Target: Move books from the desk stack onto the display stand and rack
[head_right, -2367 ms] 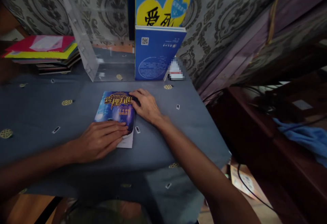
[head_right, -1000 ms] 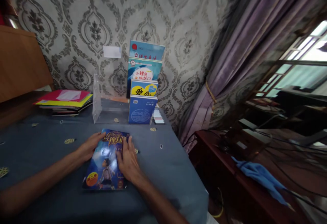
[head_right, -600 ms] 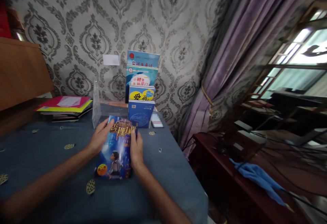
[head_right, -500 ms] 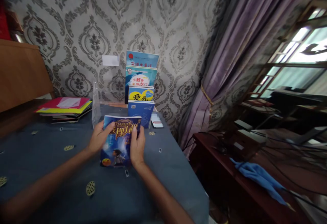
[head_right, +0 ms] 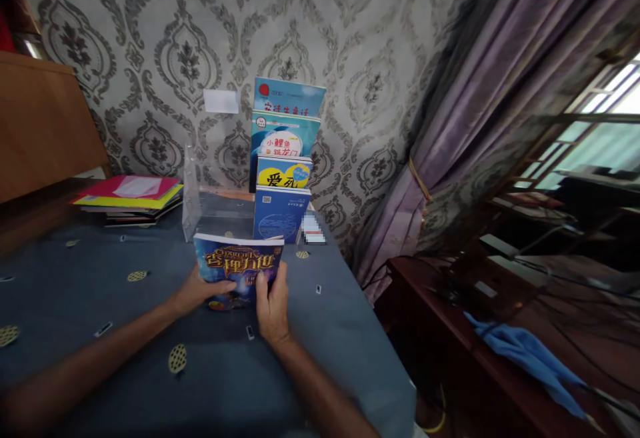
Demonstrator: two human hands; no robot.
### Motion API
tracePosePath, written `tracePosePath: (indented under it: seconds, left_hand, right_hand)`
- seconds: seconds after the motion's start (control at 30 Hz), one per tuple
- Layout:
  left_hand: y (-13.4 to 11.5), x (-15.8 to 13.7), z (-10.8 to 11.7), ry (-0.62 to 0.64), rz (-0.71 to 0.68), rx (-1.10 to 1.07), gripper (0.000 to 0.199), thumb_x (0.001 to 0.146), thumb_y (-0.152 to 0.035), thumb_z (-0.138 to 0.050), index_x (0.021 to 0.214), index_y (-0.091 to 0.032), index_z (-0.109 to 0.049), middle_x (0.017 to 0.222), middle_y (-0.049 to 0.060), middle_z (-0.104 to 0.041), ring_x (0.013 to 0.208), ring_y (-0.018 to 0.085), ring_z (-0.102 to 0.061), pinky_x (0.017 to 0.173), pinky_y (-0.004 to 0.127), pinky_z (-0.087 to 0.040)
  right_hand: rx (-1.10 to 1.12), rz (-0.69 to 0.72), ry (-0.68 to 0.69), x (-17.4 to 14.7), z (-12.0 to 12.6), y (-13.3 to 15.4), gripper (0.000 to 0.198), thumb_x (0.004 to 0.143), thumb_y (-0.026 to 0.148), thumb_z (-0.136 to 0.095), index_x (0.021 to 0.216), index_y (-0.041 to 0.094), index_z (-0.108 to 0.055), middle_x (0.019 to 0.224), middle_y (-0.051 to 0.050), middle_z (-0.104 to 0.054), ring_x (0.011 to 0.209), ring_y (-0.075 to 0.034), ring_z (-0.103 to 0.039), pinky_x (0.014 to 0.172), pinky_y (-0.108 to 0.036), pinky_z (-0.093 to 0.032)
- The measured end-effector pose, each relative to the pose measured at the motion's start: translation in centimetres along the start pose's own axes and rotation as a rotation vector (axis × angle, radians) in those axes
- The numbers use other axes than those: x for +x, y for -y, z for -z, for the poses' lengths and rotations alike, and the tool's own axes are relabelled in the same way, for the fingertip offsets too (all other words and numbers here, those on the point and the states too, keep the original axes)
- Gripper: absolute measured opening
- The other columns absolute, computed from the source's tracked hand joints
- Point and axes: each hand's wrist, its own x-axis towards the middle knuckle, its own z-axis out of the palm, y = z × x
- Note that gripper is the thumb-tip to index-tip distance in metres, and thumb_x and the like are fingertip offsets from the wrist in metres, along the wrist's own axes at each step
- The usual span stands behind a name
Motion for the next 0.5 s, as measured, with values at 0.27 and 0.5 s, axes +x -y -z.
tracePosePath:
  seconds: [0.27, 0.5]
  left_hand:
    - [1.9, -0.4, 0.5, 0.013, 0.105, 0.023, 0.062, 0.059, -0.046, -0.09, 0.11, -0.017, -0.073, 0.107, 0.009, -0.078, 0.099, 0.029, -0.073, 0.092, 0.045, -0.059]
    - [1.7, -0.5, 0.0, -0.033, 0.047, 0.032, 0.058, 0.061, -0.047, -0.088, 0.107, -0.016, -0.074, 0.104, 0.008, -0.077, 0.098, 0.027, -0.072, 0.089, 0.039, -0.059]
  right_hand:
    - [0.024, 0.061, 0.051, 0.9, 0.5, -0.8, 0.039, 0.099, 0.047, -0.046, 0.127, 0.021, -0.057, 0.106, -0.007, -0.069, 0.1, -0.024, -0.065, 0.092, -0.037, -0.052]
    - [0.001, 0.089, 0.036, 1.5, 0.6, -1.4, 0.043, 0.099, 0.047, -0.047, 0.131, 0.021, -0.056, 0.122, -0.009, -0.067, 0.112, -0.024, -0.062, 0.098, -0.039, -0.048]
